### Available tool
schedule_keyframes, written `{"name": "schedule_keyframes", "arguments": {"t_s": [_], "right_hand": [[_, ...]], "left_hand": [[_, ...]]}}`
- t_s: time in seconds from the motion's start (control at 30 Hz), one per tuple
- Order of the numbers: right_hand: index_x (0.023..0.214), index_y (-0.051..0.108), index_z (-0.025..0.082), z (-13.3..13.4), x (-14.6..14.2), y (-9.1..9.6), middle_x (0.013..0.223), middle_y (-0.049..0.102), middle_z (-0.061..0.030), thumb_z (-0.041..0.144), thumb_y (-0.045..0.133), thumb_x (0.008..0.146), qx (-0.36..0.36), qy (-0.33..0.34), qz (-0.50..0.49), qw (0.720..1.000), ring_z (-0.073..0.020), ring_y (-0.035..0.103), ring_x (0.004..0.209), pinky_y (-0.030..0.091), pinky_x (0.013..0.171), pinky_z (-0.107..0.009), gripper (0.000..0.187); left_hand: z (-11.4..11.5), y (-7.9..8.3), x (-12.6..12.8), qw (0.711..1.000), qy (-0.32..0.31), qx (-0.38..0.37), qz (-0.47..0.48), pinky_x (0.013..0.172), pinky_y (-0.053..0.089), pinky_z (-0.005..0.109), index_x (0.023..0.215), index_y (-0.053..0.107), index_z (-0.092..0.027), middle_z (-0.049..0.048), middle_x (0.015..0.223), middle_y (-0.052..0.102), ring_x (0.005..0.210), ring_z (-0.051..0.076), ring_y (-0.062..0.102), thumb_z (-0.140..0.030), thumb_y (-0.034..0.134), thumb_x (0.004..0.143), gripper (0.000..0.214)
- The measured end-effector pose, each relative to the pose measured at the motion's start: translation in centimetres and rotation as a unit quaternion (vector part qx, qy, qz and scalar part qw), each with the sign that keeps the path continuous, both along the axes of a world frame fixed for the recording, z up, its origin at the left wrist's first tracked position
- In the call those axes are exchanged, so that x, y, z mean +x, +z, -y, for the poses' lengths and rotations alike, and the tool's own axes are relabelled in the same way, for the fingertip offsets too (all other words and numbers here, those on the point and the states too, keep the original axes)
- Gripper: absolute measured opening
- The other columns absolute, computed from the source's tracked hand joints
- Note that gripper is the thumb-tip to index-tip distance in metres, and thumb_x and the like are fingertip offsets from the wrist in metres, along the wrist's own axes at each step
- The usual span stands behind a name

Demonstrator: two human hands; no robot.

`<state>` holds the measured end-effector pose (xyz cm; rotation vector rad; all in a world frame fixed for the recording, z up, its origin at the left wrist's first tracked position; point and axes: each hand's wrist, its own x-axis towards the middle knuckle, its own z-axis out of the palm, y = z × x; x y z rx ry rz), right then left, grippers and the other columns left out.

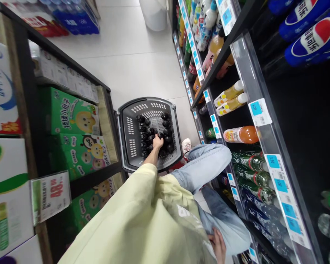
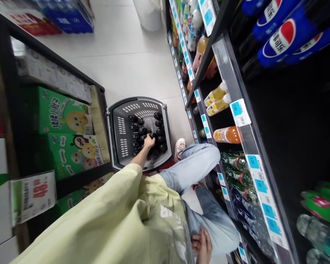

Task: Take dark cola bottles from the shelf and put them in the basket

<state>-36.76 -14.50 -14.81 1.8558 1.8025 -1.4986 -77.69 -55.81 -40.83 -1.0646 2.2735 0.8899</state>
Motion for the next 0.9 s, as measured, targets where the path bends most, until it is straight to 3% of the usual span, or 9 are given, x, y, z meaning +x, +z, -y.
{"name": "schedule_keyframes", "arguments": {"t_s": [0.1,0.33,0.47,0.7,0.9], "right_hand": [[0.091,0.079,0.026,0.3,-0.5,0.1,0.061,0.074,-0.0013,0.06,0.09,0.044,-0.013,-0.048,0.018,0.999,-0.0218,0.061,0.044,0.043,0.043,-0.031,0.059],[0.092,0.079,0.027,-0.1,-0.1,-1.1,0.061,0.075,-0.0005,0.067,0.089,0.044,-0.01,-0.041,0.012,0.999,-0.0225,0.063,0.045,0.043,0.043,-0.031,0.063],[0.086,0.078,0.029,0.0,-0.4,-1.1,0.059,0.074,-0.0007,0.068,0.088,0.037,-0.035,-0.056,0.003,0.998,-0.0245,0.063,0.044,0.045,0.043,-0.034,0.063],[0.088,0.078,0.031,0.7,1.5,-2.1,0.06,0.076,-0.0018,0.07,0.087,0.04,-0.021,-0.078,-0.035,0.996,-0.0253,0.063,0.043,0.044,0.04,-0.034,0.063],[0.09,0.079,0.033,0.8,2.6,-3.2,0.061,0.075,-0.0003,0.07,0.087,0.039,-0.017,-0.096,-0.03,0.995,-0.0245,0.061,0.042,0.046,0.04,-0.035,0.064]], "left_hand": [[-0.2,0.2,0.9,1.0,-0.003,0.002,-0.005,0.11,0.055,0.041,0.161,0.044,-0.009,0.0267,0.145,0.068,0.136,0.036,0.068,-0.027,0.062,0.101,0.065],[-2.1,1.6,5.5,1.0,-0.027,0.0,0.003,0.12,0.048,0.044,0.164,0.036,-0.002,0.0315,0.158,0.055,0.15,0.04,0.054,-0.031,0.051,0.106,0.067],[-3.6,2.1,8.3,0.998,-0.054,0.005,0.03,0.117,0.049,0.04,0.166,0.033,-0.002,0.0316,0.155,0.057,0.145,0.038,0.059,-0.03,0.053,0.104,0.071],[-4.3,2.0,9.7,0.987,-0.149,0.016,0.059,0.108,0.054,0.037,0.137,0.063,-0.006,0.0296,0.146,0.06,0.129,0.036,0.069,-0.017,0.062,0.093,0.045],[-4.0,1.6,9.3,0.977,-0.209,0.002,0.042,0.11,0.054,0.038,0.135,0.064,-0.007,0.0284,0.145,0.06,0.129,0.035,0.069,-0.013,0.061,0.093,0.043]]}}
